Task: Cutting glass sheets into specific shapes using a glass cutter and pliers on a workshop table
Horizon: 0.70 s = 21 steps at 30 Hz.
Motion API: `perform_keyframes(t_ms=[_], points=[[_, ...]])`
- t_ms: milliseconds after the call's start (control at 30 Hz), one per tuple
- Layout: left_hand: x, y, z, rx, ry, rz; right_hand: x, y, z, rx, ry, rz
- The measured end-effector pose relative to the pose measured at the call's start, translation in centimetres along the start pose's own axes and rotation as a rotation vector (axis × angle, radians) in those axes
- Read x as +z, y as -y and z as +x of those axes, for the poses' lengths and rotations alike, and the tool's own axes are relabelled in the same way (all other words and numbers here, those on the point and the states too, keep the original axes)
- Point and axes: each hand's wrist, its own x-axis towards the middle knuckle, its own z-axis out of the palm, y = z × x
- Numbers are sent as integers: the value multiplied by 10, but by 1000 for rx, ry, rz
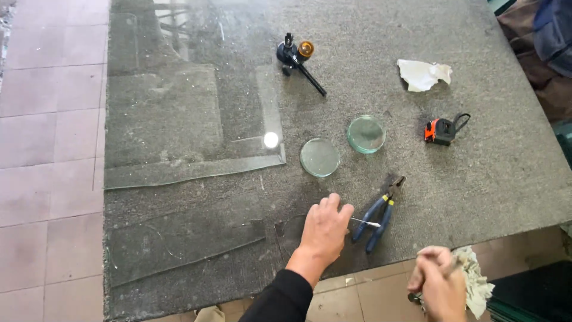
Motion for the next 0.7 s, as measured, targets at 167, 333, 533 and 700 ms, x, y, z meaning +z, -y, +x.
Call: perform_keyframes(t_ms=[167,333,533,700], points=[[16,7,25,70,57,-5,1,12,84,80,-121,-183],[-9,57,63,-181,-4,-36,16,-39,163,-303,-190,-520],[-19,91,84,-274,-29,55,55,-2,90,-535,-229,-587],[-73,46,20,-365,-47,99,82,28,45,-203,31,-672]])
